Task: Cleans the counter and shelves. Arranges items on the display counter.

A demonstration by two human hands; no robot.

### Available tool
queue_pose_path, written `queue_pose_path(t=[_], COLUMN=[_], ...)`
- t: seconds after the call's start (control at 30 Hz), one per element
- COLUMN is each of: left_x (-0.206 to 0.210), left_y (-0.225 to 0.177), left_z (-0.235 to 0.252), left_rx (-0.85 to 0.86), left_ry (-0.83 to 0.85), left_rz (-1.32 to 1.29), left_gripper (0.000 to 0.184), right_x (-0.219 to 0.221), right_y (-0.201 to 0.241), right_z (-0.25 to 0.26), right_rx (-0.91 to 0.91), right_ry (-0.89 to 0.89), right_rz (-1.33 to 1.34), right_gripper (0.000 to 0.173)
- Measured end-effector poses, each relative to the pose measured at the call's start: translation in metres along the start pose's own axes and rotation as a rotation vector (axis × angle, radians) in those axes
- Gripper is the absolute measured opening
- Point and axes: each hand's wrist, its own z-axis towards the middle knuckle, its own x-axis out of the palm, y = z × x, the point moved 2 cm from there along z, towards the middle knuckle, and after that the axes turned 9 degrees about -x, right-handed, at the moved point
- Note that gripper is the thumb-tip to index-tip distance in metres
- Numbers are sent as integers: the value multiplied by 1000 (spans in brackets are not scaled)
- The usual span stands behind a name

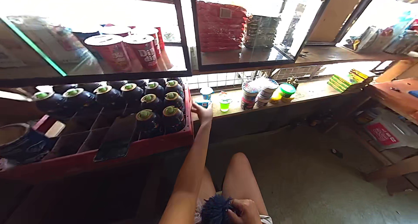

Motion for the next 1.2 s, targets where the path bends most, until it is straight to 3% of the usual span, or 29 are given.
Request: queue_pose_path(t=[0.1, 0.17, 0.2, 0.27, 0.33, 0.37, 0.47, 0.53, 0.67, 0.77, 0.87, 0.93, 1.0, 1.07, 1.1, 1.2], left_x=[-33, -58, -70, -92, -114, -123, -147, -165, -202, -236, -262, -266, -264, -264, -265, -262], left_y=[-9, -2, 5, 21, 32, 36, 59, 67, 66, 51, 24, 9, 0, -16, -24, -31], left_z=[-64, -100, -116, -147, -178, -192, -228, -252, -275, -275, -274, -270, -266, -269, -273, -273], left_rx=[-105, -240, -331, -502, -611, -649, -646, -614, -499, -366, -213, -58, 100, 224, 277, 365], left_ry=[345, 679, 827, 1040, 1099, 1103, 1297, 1365, 1355, 1266, 917, 720, 573, 468, 433, 515], left_rz=[-433, -642, -760, -973, -1004, -972, -996, -1072, -973, -754, -488, -317, -172, -99, -80, -111], left_gripper=[77, 49, 44, 59, 87, 90, 68, 66, 100, 85, 51, 54, 65, 66, 64, 69], right_x=[-2, 0, 1, 3, 5, 5, 3, -2, -33, -81, -142, -165, -174, -176, -175, -175], right_y=[1, 0, -2, -4, -5, -4, -4, -3, -8, -13, 24, 57, 88, 102, 103, 104], right_z=[1, 1, 1, 2, 3, 4, 8, 12, 26, 34, 38, 33, 19, 9, 10, 12], right_rx=[8, 7, 6, 8, 0, -5, 25, 71, 165, 142, 37, -89, -255, -374, -362, -11], right_ry=[44, 60, 63, 61, 27, 7, -14, -16, -96, -270, -484, -666, -708, -563, -553, -626], right_rz=[27, 18, 8, -14, -22, -22, 41, 156, 319, 278, 341, 492, 572, 417, 220, -430], right_gripper=[34, 35, 35, 37, 38, 37, 34, 28, 23, 28, 22, 17, 19, 7, 17, 41])
